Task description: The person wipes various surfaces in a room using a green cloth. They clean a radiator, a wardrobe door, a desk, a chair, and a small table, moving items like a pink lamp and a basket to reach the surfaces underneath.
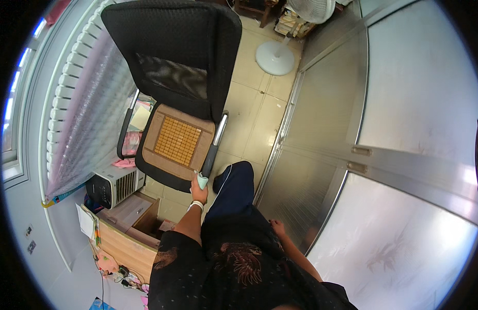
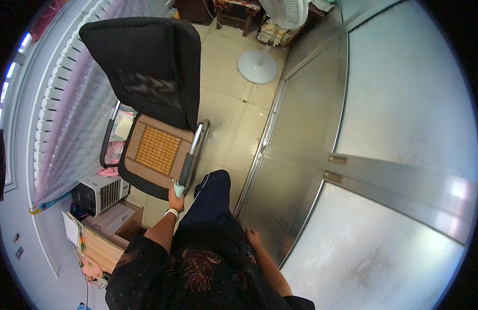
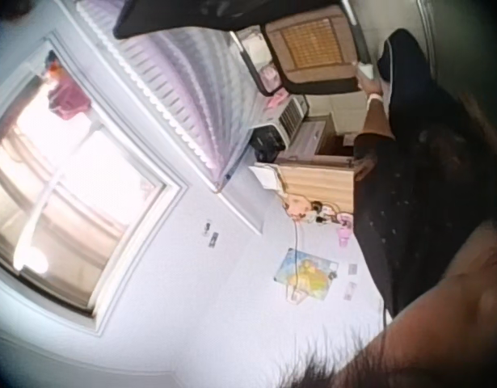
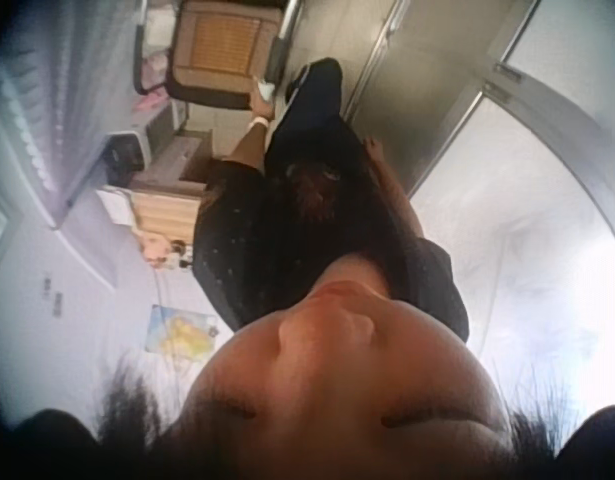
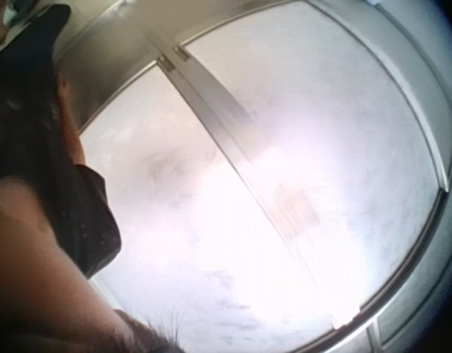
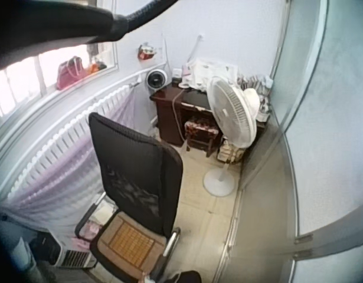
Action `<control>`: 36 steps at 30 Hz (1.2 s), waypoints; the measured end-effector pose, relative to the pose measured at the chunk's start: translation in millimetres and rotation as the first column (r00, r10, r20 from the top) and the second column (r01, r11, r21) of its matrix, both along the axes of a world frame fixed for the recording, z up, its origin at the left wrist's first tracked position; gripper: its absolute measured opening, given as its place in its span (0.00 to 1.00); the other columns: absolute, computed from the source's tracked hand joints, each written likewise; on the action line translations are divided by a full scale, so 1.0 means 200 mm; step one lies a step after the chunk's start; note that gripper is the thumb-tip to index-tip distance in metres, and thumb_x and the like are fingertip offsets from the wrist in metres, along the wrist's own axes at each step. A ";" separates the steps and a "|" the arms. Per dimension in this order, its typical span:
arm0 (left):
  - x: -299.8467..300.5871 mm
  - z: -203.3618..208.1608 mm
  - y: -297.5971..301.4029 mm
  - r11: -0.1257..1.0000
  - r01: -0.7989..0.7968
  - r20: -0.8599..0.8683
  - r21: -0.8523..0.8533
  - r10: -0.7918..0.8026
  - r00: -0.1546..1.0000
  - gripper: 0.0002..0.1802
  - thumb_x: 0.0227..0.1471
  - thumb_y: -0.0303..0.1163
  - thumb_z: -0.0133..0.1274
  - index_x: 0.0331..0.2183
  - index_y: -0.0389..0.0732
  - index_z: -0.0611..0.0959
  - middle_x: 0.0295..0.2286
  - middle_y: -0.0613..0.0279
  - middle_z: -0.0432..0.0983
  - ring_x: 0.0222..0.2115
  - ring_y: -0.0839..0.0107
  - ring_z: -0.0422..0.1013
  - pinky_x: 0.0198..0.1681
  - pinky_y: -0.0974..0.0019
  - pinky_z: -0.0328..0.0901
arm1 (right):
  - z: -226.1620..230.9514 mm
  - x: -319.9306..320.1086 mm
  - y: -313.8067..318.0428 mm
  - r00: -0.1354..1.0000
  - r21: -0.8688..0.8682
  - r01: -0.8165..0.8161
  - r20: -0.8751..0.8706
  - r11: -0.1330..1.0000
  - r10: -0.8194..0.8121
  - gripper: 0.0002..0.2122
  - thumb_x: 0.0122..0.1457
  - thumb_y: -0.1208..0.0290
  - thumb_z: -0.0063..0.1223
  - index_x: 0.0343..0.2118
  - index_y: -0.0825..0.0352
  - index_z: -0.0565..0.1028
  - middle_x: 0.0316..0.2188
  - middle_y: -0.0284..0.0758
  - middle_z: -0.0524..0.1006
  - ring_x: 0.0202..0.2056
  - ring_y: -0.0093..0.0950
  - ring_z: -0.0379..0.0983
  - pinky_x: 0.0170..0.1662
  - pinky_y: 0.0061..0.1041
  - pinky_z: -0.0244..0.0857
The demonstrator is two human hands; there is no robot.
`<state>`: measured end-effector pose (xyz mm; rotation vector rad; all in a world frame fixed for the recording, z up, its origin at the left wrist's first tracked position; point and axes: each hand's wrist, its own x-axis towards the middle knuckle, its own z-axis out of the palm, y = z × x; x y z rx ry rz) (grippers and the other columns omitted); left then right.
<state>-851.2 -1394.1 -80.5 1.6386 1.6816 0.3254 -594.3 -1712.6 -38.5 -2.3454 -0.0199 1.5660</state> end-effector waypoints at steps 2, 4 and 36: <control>0.05 -0.06 0.08 0.924 -0.300 0.131 -0.238 0.336 0.933 0.30 0.51 0.24 0.53 0.56 0.38 0.67 0.45 0.46 0.71 0.46 0.52 0.69 0.50 0.57 0.62 | -0.01 0.06 0.05 0.998 -0.044 -0.052 0.024 0.998 0.053 0.19 0.61 0.57 0.50 0.41 0.71 0.78 0.30 0.39 0.79 0.33 0.29 0.75 0.39 0.31 0.67; 0.19 -0.07 0.23 0.818 -0.509 0.269 -0.267 0.570 0.776 0.25 0.54 0.27 0.51 0.54 0.35 0.68 0.44 0.50 0.73 0.45 0.59 0.70 0.50 0.62 0.61 | -0.04 0.17 0.16 0.991 -0.052 -0.116 0.054 0.992 0.119 0.20 0.60 0.56 0.52 0.42 0.71 0.78 0.30 0.39 0.79 0.34 0.29 0.75 0.40 0.31 0.67; 1.14 1.43 1.87 0.601 -0.779 0.958 -0.178 0.286 0.001 0.25 0.62 0.28 0.42 0.60 0.36 0.62 0.56 0.56 0.62 0.53 0.65 0.64 0.57 0.65 0.58 | 1.64 0.80 3.36 0.629 0.942 -0.328 0.164 0.068 0.760 0.16 0.61 0.67 0.53 0.48 0.73 0.71 0.38 0.32 0.76 0.40 0.21 0.69 0.46 0.23 0.64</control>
